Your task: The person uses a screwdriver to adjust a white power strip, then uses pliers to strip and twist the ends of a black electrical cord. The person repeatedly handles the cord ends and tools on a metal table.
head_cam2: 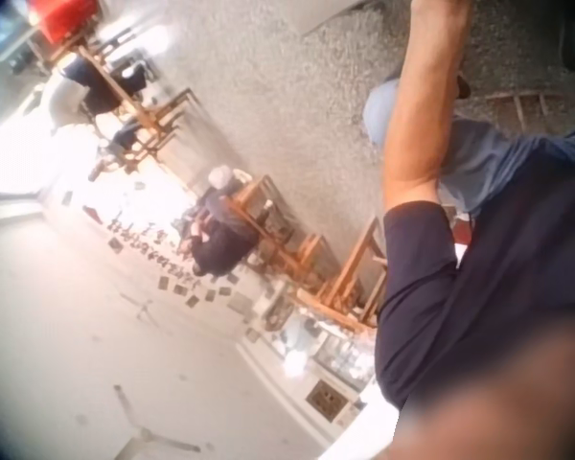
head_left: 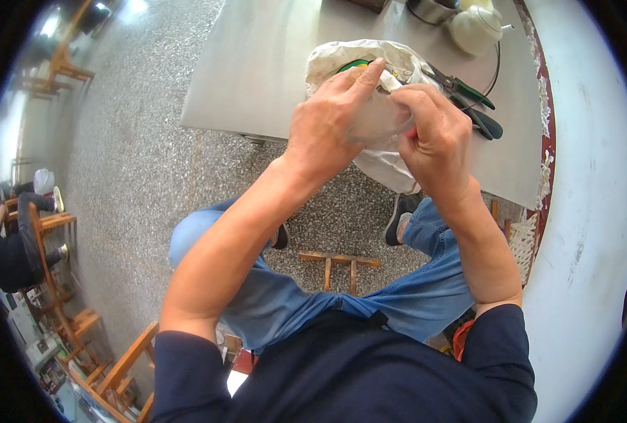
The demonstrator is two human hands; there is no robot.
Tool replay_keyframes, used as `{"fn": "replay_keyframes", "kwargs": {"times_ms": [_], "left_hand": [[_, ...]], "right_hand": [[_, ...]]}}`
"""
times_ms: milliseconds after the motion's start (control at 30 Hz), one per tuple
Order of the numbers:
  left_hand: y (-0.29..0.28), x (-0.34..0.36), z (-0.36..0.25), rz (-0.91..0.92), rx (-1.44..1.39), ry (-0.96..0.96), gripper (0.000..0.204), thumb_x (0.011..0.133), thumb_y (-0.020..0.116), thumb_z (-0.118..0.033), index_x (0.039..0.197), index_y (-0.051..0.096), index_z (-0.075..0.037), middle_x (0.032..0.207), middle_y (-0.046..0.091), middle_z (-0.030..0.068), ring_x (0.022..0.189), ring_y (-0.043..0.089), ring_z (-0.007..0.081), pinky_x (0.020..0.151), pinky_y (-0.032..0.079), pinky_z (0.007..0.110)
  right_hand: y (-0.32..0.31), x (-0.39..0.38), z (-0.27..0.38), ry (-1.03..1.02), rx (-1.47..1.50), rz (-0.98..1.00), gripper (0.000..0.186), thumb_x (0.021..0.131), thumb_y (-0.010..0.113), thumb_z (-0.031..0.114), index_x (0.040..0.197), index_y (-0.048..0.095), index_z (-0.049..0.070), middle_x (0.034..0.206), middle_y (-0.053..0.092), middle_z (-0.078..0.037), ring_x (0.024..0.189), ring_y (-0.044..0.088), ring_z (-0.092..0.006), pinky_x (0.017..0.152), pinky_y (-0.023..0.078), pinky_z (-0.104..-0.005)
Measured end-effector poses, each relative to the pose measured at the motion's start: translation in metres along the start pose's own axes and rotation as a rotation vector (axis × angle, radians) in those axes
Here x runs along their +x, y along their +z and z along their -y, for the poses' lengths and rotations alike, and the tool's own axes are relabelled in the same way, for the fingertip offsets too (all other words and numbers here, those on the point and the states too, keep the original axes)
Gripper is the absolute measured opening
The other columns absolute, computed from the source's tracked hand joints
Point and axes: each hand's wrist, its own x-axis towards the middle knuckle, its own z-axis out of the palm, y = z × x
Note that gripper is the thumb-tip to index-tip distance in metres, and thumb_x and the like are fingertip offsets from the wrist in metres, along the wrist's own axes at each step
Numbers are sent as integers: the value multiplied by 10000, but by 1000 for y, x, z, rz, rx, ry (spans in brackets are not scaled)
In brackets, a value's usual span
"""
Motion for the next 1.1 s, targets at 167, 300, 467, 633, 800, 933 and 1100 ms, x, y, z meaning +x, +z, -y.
{"fn": "replay_keyframes", "kwargs": {"times_ms": [167, 300, 467, 633, 800, 933, 1100], "left_hand": [[-5, 14, 1, 132, 31, -156, 588, 849, 772, -259, 1374, 593, -63, 1202, 694, 159, 1062, 697, 316, 875, 570, 392], [-9, 30, 18, 89, -92, -110, 541, 816, 750, -315, 1329, 654, -173, 1294, 667, 108, 1006, 707, 340, 901, 560, 427], [-13, 38, 11, 274, -445, -341, 479, 909, 727, -151, 1367, 623, -52, 1401, 603, 111, 1245, 594, 208, 1020, 512, 350], [-8, 32, 37, 211, -370, -234, 437, 891, 704, -196, 1317, 656, -110, 1209, 667, 125, 1107, 655, 237, 943, 538, 370], [-1, 26, 31, 154, -360, -205, 413, 903, 714, -214, 1297, 660, -103, 1206, 668, 136, 1123, 655, 258, 936, 539, 369], [-1, 21, 30, 140, -450, -312, 420, 906, 708, -222, 1305, 651, -103, 1204, 686, 154, 1093, 678, 282, 934, 545, 376], [3, 23, 34, 90, -383, -240, 368, 940, 686, -249, 1265, 670, -75, 1207, 702, 160, 1074, 695, 331, 913, 551, 390]], "right_hand": [[3, 10, -12, 79, 39, -11, 162, 795, 697, 25, 930, 611, 53, 864, 654, -139, 766, 654, -362, 642, 518, -437], [7, 31, -14, 132, 39, 19, 103, 844, 673, 107, 876, 605, 36, 814, 661, -164, 794, 662, -380, 677, 512, -466], [3, 43, -18, 171, 28, 61, 142, 872, 713, 117, 924, 639, 8, 800, 661, -190, 720, 653, -355, 644, 511, -413], [0, 44, -15, 158, 83, -5, 168, 890, 726, 118, 976, 655, -7, 808, 679, -201, 712, 676, -330, 650, 533, -368], [-4, 45, -20, 83, -46, 47, 208, 924, 726, 150, 1046, 677, -12, 878, 734, -162, 761, 719, -258, 706, 570, -324], [5, 48, -15, 115, 49, -40, 116, 845, 673, 146, 896, 657, 44, 811, 684, -191, 779, 673, -400, 678, 527, -476], [5, 51, -9, 199, 8, 35, 115, 837, 682, 157, 894, 672, 59, 822, 690, -191, 780, 674, -397, 679, 527, -475]]}}
